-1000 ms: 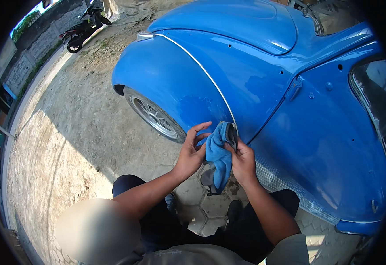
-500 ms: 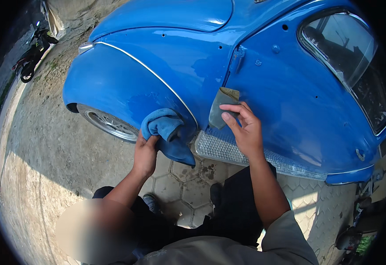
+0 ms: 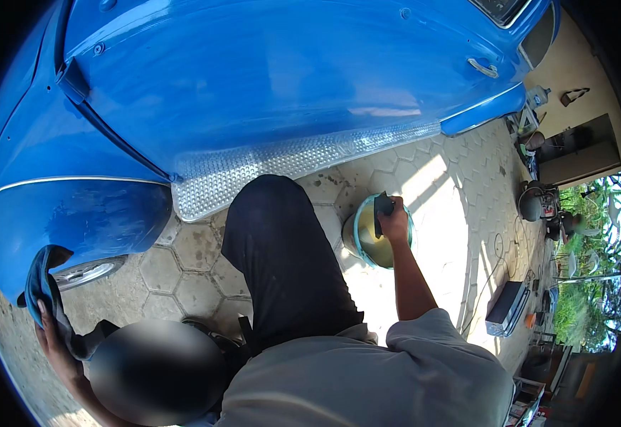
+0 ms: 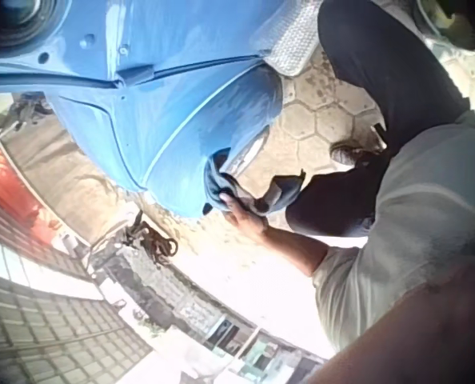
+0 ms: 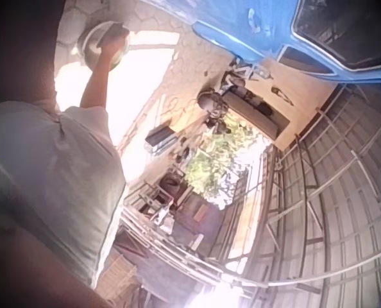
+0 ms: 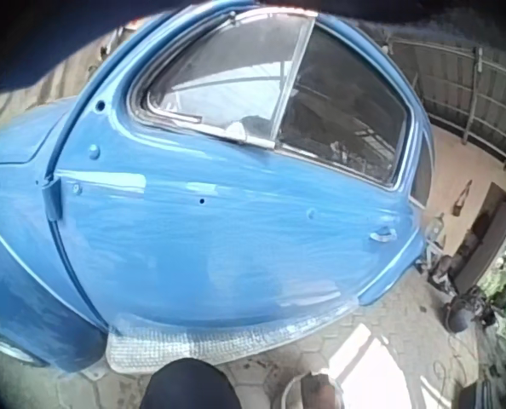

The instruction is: Sanding the exterior body of a blue car using sandpaper and a cloth.

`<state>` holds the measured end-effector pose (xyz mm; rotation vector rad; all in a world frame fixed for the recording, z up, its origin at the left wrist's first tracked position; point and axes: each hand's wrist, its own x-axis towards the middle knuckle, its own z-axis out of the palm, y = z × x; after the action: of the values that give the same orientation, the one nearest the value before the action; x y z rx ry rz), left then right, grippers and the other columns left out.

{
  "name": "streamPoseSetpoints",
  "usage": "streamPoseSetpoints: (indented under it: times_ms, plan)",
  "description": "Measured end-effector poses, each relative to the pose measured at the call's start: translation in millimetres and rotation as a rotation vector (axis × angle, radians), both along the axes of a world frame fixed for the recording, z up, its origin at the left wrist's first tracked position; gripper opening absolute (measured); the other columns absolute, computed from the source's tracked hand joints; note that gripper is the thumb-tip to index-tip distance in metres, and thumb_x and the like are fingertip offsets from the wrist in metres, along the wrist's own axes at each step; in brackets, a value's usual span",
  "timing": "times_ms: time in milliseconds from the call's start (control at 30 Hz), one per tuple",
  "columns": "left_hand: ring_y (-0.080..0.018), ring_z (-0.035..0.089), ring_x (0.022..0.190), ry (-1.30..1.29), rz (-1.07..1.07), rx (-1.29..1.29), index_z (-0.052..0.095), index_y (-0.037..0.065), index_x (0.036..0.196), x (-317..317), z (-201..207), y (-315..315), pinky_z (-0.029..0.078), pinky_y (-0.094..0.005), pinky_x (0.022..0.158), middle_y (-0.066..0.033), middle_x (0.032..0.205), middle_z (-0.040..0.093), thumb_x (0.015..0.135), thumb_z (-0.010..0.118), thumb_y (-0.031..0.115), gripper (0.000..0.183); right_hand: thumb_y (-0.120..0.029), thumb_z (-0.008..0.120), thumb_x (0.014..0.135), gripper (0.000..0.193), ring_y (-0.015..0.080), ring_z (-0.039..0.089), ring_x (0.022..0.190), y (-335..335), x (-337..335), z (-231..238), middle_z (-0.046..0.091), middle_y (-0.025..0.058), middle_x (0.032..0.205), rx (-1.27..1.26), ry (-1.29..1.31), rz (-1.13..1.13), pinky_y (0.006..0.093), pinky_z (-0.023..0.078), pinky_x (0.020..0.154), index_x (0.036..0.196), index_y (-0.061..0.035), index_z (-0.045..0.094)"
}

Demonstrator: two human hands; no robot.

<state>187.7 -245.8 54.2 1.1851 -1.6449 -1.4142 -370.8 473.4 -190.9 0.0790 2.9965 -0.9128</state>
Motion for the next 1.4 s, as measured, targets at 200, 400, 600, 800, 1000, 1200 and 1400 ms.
streamPoseSetpoints:
  times_ms: [200, 400, 600, 800, 1000, 1200, 1400]
  plan:
    - [-0.0319, 0.067, 0.155, -0.461, -0.405, 0.092, 0.057, -0.006, 0.177, 53.1, 109.3, 98.1, 0.047, -0.0448, 0.134, -0.0237, 0.167, 0.071, 0.124, 0.076, 0.034, 0.069, -0.054, 0.081, 0.116, 0.056, 0.0510, 0.083, 0.127, 67.3, 7.4, -119.4, 0.087, 0.0286, 0.135, 0.277, -0.373, -0.130, 0.0649, 0.064, 0.109, 0.146, -0.0078, 0.070]
    - [-0.0357, 0.082, 0.124, -0.918, -0.840, 0.206, 0.077, 0.004, 0.151, -8.7, 109.6, 179.9, 0.065, -0.0471, 0.100, -0.0186, 0.121, 0.084, 0.108, 0.091, 0.023, 0.049, -0.012, 0.071, 0.107, 0.045, 0.0566, 0.079, 0.140, 55.2, -11.9, -169.8, 0.081, 0.0382, 0.146, 0.407, -0.495, -0.097, 0.0645, 0.064, 0.117, 0.147, 0.0037, 0.060]
    - [-0.0373, 0.082, 0.123, -0.837, -0.929, -0.007, 0.076, 0.003, 0.138, -13.0, 83.8, 198.3, 0.067, -0.0475, 0.106, -0.0191, 0.143, 0.075, 0.101, 0.102, 0.034, 0.055, -0.053, 0.070, 0.120, 0.060, 0.0632, 0.079, 0.124, 73.9, -21.2, -184.3, 0.085, 0.0374, 0.130, 0.097, -0.068, -0.125, 0.0700, 0.060, 0.107, 0.132, 0.0048, 0.072]
    - [-0.0480, 0.082, 0.130, -0.893, -0.972, -0.016, 0.061, 0.005, 0.152, 3.7, 66.6, 198.8, 0.064, -0.0545, 0.110, -0.0256, 0.140, 0.082, 0.102, 0.099, 0.048, 0.076, -0.041, 0.068, 0.119, 0.050, 0.0605, 0.083, 0.121, 87.9, -0.3, -175.6, 0.085, 0.0381, 0.131, 0.009, 0.100, -0.047, 0.0666, 0.065, 0.103, 0.144, 0.0020, 0.068]
    - [-0.0493, 0.084, 0.124, -0.879, -0.993, -0.082, 0.061, 0.005, 0.150, 14.7, 56.6, 197.9, 0.065, -0.0555, 0.106, -0.0262, 0.129, 0.086, 0.103, 0.096, 0.057, 0.078, -0.041, 0.063, 0.122, 0.047, 0.0618, 0.082, 0.120, 65.7, 27.1, -126.6, 0.084, 0.0384, 0.132, -0.143, 0.031, -0.169, 0.0708, 0.064, 0.099, 0.151, -0.0044, 0.060]
    - [-0.0477, 0.087, 0.114, -1.092, -1.141, -0.003, 0.074, 0.004, 0.133, 14.1, 66.7, 200.3, 0.067, -0.0569, 0.098, -0.0211, 0.113, 0.089, 0.104, 0.087, 0.075, 0.078, -0.045, 0.057, 0.127, 0.043, 0.0650, 0.076, 0.124, 51.7, 31.8, -87.4, 0.080, 0.0390, 0.130, 0.082, 0.155, -0.106, 0.0700, 0.059, 0.102, 0.137, -0.0029, 0.060]
    - [-0.0422, 0.087, 0.118, -1.116, -1.019, -0.132, 0.082, 0.007, 0.124, 16.2, 70.5, 200.0, 0.067, -0.0556, 0.098, -0.0160, 0.116, 0.090, 0.104, 0.082, 0.082, 0.077, -0.050, 0.063, 0.127, 0.064, 0.0440, 0.082, 0.113, 68.9, 39.5, -74.6, 0.081, 0.0232, 0.139, 0.319, -0.001, -0.160, 0.0550, 0.067, 0.092, 0.163, 0.0032, 0.059]
